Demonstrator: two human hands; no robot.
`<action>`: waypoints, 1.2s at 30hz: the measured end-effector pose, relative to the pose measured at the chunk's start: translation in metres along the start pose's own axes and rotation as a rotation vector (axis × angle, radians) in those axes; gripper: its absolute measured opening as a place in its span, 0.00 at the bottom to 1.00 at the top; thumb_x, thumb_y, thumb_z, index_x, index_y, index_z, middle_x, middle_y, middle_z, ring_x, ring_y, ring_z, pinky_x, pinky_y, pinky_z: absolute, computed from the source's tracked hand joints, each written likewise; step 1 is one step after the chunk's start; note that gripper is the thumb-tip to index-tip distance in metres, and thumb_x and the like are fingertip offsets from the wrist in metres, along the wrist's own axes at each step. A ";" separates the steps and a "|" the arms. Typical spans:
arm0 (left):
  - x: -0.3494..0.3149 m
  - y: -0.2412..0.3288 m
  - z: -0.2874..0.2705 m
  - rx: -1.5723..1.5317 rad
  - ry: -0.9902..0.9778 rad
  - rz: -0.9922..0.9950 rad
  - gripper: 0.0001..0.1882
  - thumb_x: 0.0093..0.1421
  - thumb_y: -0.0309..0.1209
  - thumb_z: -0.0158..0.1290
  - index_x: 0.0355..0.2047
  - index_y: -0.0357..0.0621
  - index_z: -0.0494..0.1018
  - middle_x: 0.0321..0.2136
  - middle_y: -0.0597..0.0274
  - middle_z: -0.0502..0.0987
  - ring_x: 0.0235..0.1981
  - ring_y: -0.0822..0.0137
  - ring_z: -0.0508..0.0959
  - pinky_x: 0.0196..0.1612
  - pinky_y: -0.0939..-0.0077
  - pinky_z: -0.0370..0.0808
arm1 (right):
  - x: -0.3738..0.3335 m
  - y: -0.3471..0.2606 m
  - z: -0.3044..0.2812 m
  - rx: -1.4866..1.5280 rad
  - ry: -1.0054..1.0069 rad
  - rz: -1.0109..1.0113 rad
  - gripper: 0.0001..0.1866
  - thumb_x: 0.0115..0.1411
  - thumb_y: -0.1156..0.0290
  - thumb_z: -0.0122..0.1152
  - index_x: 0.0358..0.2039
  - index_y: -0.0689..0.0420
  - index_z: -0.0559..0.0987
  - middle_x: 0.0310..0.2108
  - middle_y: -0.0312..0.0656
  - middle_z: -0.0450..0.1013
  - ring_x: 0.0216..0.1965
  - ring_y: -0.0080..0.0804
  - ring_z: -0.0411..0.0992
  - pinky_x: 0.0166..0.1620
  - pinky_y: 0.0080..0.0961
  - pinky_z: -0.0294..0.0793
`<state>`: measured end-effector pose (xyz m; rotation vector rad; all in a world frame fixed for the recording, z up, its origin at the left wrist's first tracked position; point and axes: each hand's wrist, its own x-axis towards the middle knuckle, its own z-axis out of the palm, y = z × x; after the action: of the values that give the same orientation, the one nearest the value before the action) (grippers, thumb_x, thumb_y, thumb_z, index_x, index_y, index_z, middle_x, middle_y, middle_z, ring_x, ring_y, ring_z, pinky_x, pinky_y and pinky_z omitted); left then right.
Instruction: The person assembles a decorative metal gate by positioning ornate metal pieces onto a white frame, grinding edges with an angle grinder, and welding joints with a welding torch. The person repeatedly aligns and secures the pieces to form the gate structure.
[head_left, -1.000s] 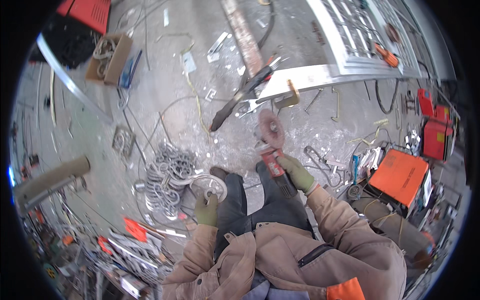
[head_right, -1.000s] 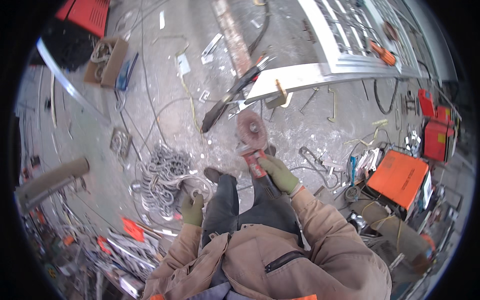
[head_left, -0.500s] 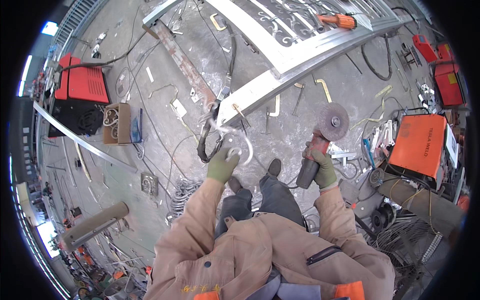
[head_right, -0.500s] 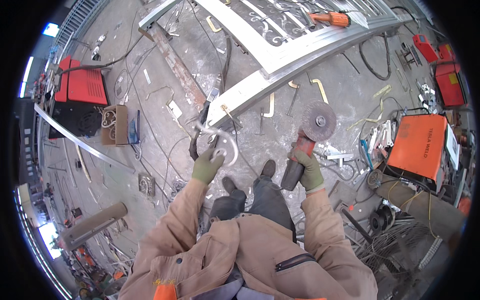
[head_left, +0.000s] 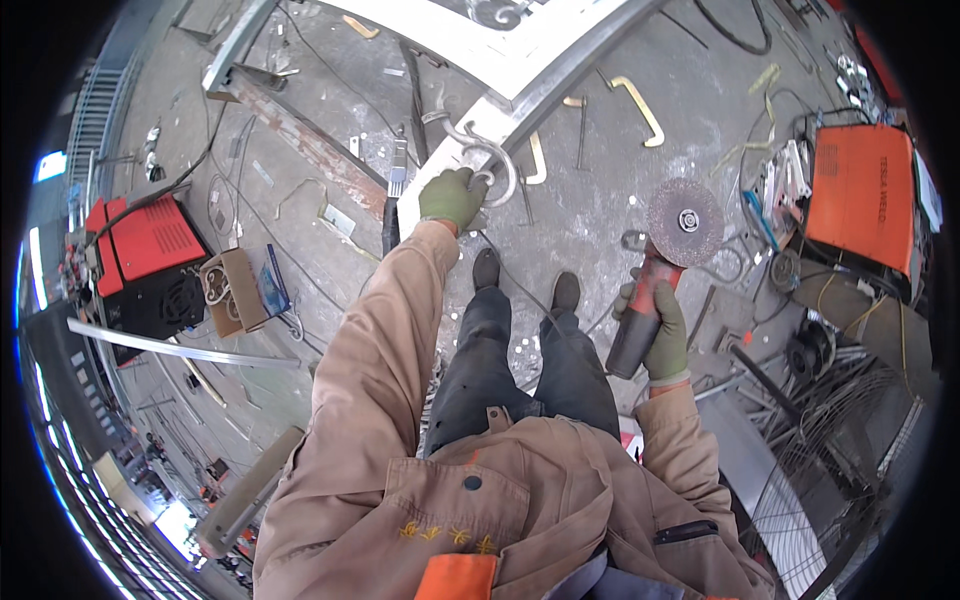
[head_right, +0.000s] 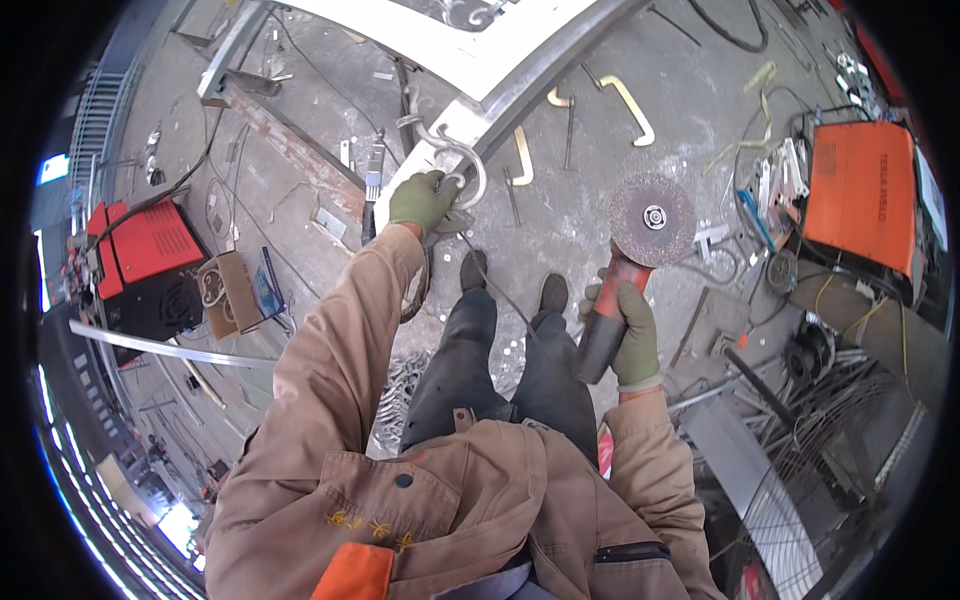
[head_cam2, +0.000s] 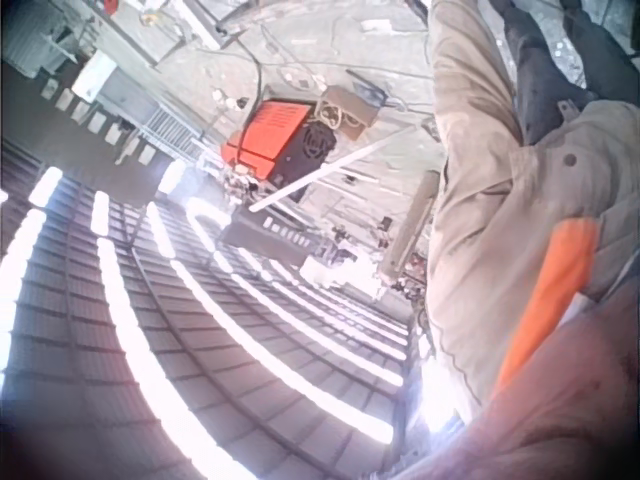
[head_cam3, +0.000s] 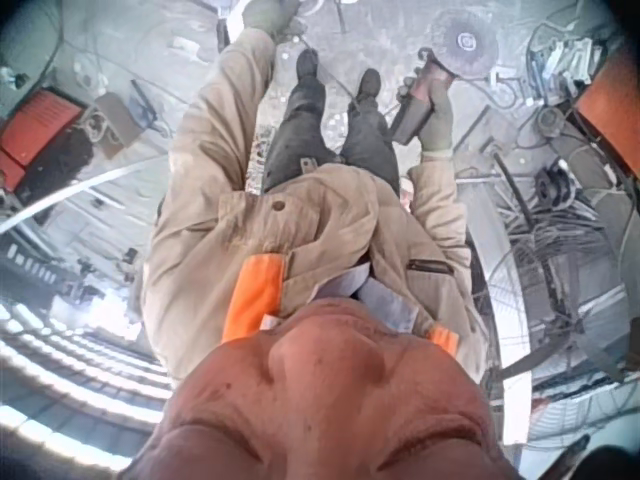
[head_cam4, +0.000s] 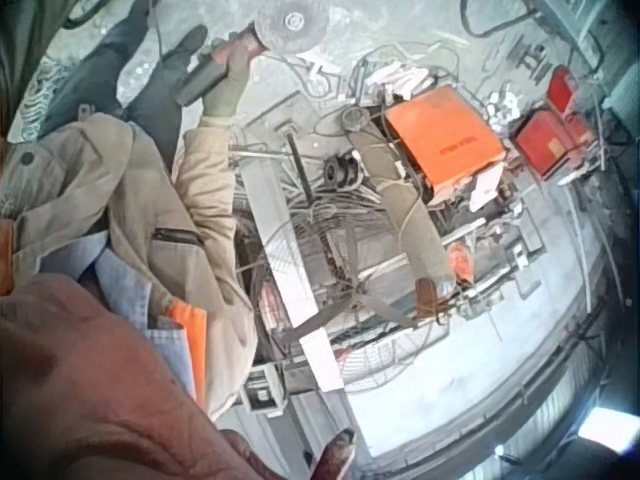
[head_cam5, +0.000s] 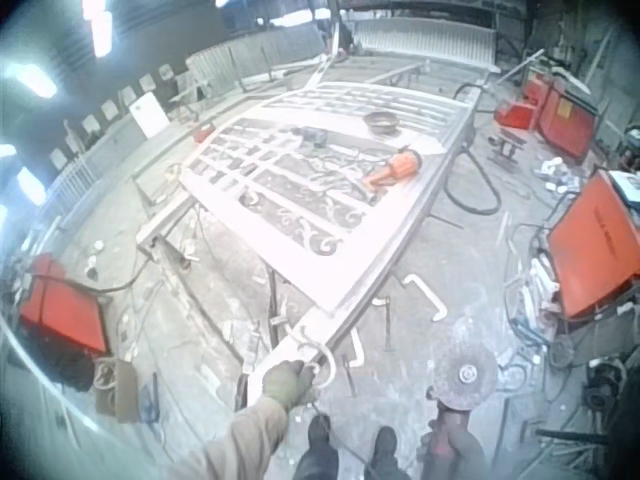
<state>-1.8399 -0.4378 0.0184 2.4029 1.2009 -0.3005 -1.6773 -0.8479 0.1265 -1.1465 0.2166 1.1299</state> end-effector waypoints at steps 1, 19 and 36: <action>0.006 -0.009 0.007 0.067 0.047 0.051 0.30 0.74 0.62 0.60 0.56 0.51 0.90 0.47 0.46 0.90 0.50 0.42 0.90 0.55 0.43 0.85 | 0.004 0.006 0.007 -0.017 0.057 -0.039 0.38 0.78 0.47 0.74 0.75 0.59 0.74 0.55 0.48 0.85 0.51 0.40 0.88 0.59 0.42 0.90; -0.059 -0.023 -0.020 -0.406 0.269 0.371 0.23 0.70 0.46 0.70 0.52 0.37 0.88 0.44 0.43 0.91 0.46 0.39 0.91 0.54 0.45 0.86 | 0.075 0.052 0.131 -0.002 0.173 -0.076 0.33 0.73 0.63 0.79 0.71 0.64 0.76 0.52 0.50 0.85 0.49 0.41 0.88 0.53 0.41 0.91; -0.177 0.022 0.008 -0.543 -0.376 0.493 0.28 0.76 0.46 0.64 0.64 0.34 0.77 0.43 0.34 0.89 0.43 0.33 0.90 0.47 0.41 0.86 | 0.121 0.071 0.112 0.127 0.359 0.162 0.21 0.70 0.62 0.82 0.56 0.55 0.82 0.44 0.44 0.85 0.41 0.41 0.86 0.46 0.45 0.91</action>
<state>-1.9283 -0.5781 0.0849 1.9587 0.4254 -0.2181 -1.7191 -0.6880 0.0559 -1.2287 0.6598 1.0275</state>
